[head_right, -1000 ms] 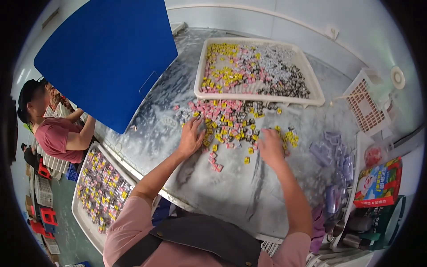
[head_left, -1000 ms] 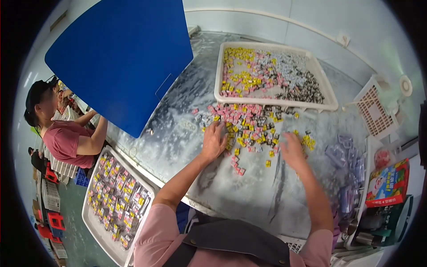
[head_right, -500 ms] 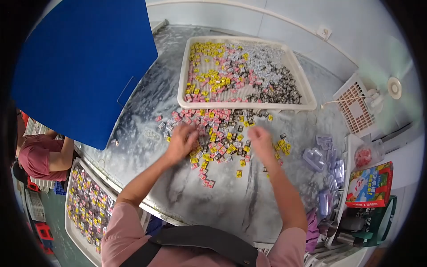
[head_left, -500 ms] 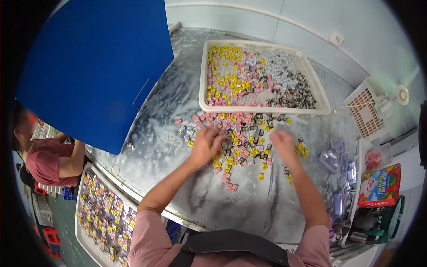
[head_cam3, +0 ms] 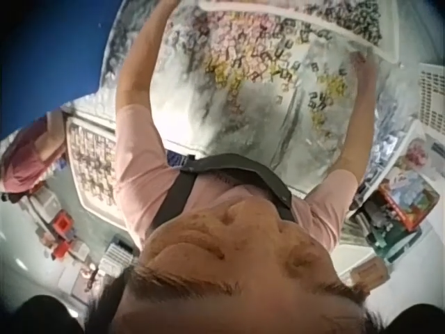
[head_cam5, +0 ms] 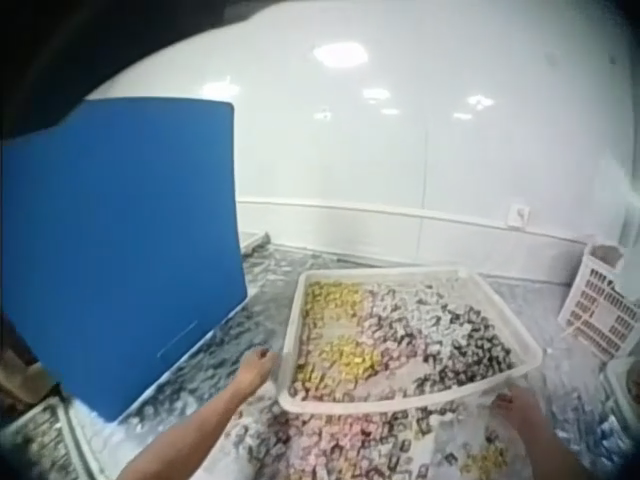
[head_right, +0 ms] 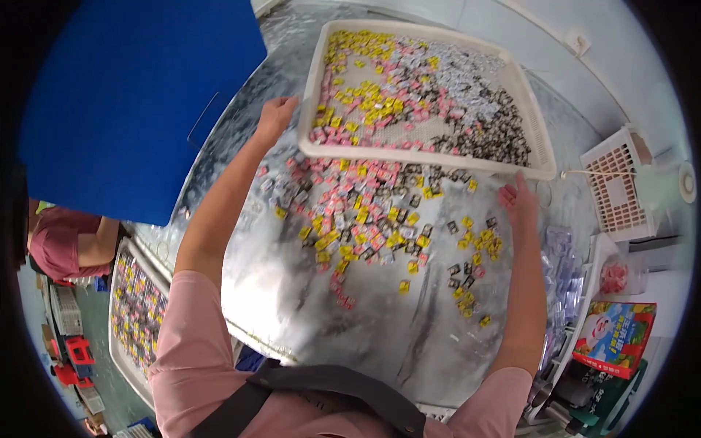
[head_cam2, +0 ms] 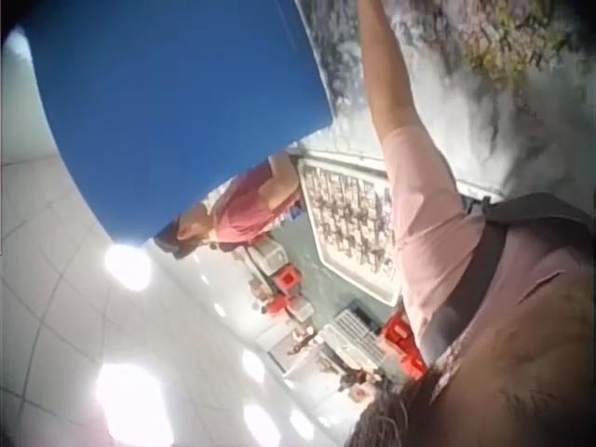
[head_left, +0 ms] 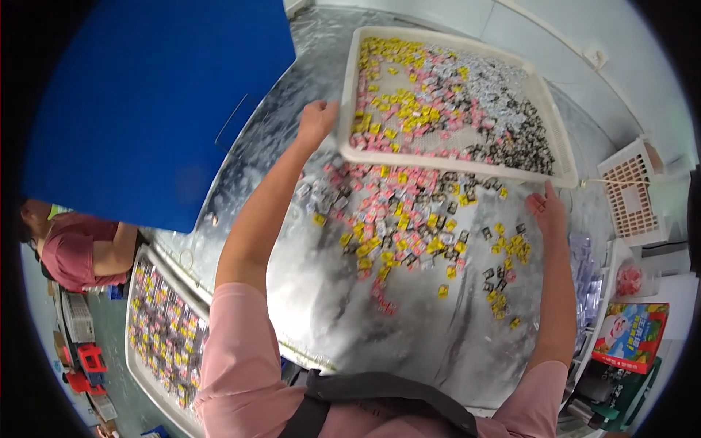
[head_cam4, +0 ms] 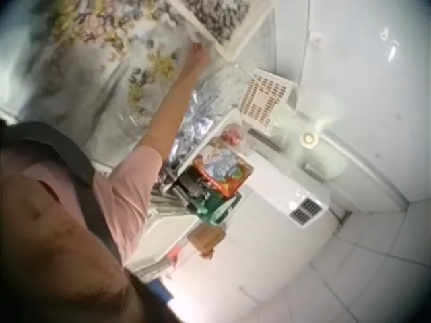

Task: Assembling and sorting small colorful plastic toy components at a factory workbench.

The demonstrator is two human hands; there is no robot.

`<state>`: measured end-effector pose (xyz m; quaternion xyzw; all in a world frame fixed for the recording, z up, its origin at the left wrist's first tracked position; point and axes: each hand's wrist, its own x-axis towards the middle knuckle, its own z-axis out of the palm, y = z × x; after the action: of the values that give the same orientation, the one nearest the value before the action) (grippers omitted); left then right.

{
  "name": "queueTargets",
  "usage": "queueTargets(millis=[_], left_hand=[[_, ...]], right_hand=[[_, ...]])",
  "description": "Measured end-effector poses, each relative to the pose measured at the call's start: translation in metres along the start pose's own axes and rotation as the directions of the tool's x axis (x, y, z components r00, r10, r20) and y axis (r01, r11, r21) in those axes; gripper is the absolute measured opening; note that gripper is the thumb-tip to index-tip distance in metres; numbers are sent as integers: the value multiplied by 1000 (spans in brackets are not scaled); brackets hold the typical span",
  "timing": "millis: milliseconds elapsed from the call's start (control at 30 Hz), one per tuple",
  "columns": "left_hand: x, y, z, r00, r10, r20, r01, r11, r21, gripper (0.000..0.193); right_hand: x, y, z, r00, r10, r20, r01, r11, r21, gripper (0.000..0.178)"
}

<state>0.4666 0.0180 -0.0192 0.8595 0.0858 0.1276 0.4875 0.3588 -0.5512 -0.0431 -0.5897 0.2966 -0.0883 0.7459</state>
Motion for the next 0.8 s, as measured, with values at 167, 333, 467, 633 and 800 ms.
queueTargets(millis=[167,333,467,633,800], left_hand=[[38,6,37,999,-44,30,45,998,-37,53],[49,16,46,969,-197,151,193,980,40,55],[59,12,29,963,-241,117,252,964,-86,43],[7,86,9,965,-111,240,140,984,-109,41],[-59,89,-65,943,-251,219,294,935,-196,45]], right_hand=[[46,1,-12,998,-29,-61,35,994,102,54],[60,-6,-3,998,6,-65,-8,999,-42,37],[59,-11,10,999,34,-30,-33,999,23,29],[51,-31,-31,993,115,15,-114,992,-54,33],[-34,-46,-15,987,139,80,-117,966,-230,38]])
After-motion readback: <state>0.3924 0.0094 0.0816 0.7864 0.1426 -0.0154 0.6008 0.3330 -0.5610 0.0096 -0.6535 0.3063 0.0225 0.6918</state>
